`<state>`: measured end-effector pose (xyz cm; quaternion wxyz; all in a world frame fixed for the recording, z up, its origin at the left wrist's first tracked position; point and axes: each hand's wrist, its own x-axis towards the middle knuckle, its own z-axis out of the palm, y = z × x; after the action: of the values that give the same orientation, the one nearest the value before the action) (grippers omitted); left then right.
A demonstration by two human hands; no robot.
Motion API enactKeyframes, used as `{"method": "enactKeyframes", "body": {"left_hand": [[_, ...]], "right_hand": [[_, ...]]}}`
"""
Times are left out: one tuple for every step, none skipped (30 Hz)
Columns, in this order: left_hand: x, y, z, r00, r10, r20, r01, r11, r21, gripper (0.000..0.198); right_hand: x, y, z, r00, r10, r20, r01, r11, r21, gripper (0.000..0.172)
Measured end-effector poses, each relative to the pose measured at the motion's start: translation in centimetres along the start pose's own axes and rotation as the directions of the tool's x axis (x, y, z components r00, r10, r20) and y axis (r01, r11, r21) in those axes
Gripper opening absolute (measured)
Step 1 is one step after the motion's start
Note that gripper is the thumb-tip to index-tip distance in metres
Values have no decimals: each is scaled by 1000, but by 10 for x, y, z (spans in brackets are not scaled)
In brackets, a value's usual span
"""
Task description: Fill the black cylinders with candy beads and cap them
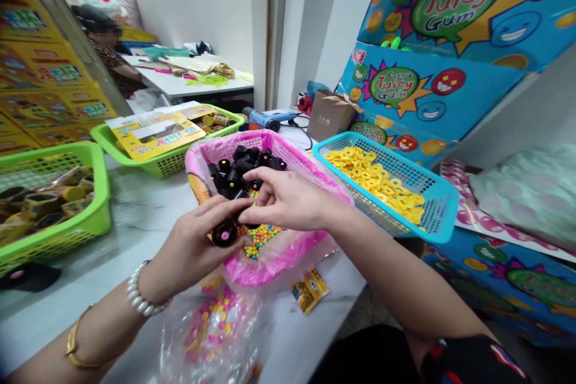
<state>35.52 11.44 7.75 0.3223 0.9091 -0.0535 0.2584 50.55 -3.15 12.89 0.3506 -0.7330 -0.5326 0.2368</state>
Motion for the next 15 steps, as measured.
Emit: {"method": "enactKeyframes", "body": {"left_hand": [[0,-1,1,1000,11,-2,-11,1000,-1,33],[0,-3,1,1000,15,-7,-15,1000,-7,29],[0,-4,2,1000,12,-16,-13,1000,-14,26],[0,-5,2,1000,8,-26,-8,1000,-21,26],[-1,-7,3,999,-1,-35,0,1000,-26,27],[-1,-8,3,999,-13,-45,12,1000,-25,28],[-1,-9,3,998,-28,-62,27,999,-19,28],[-1,-10,2,996,-46,-81,46,999,-9,29],[-1,-10,1,992,-63,-108,63,998,0,30],[-1,-10,-1,987,-77,-138,79,997,9,31],[0,-9,-4,981,-92,-173,97,995,16,31],[1,-8,-7,972,-112,-207,119,993,21,32],[2,-7,-11,961,-136,-242,145,989,21,33],[4,-6,-16,947,-161,-279,172,985,18,33],[6,-4,-22,929,-187,-318,202,979,16,33]], "right_hand": [[2,0,1,1000,5,9,-6,999,45,63],[4,3,2,1000,12,24,-14,996,85,60],[7,6,1,999,18,35,-22,994,110,56],[9,12,-1,999,23,27,-26,994,103,49],[11,19,-4,1000,29,1,-29,998,48,40],[12,27,-6,999,37,-25,-39,997,-64,31],[12,36,-9,998,54,-40,-62,973,-223,22],[11,45,-11,996,82,-38,-90,914,-396,15],[9,54,-11,992,123,-20,-114,830,-546,11],[7,63,-12,986,168,11,-120,746,-655,12],[5,70,-11,977,207,48,-110,685,-720,15],[4,76,-10,971,224,82,-87,654,-751,16],[3,80,-8,968,221,117,-56,649,-759,17],[3,83,-7,966,203,157,-17,662,-750,19],[4,84,-6,964,180,195,21,682,-731,21]]}}
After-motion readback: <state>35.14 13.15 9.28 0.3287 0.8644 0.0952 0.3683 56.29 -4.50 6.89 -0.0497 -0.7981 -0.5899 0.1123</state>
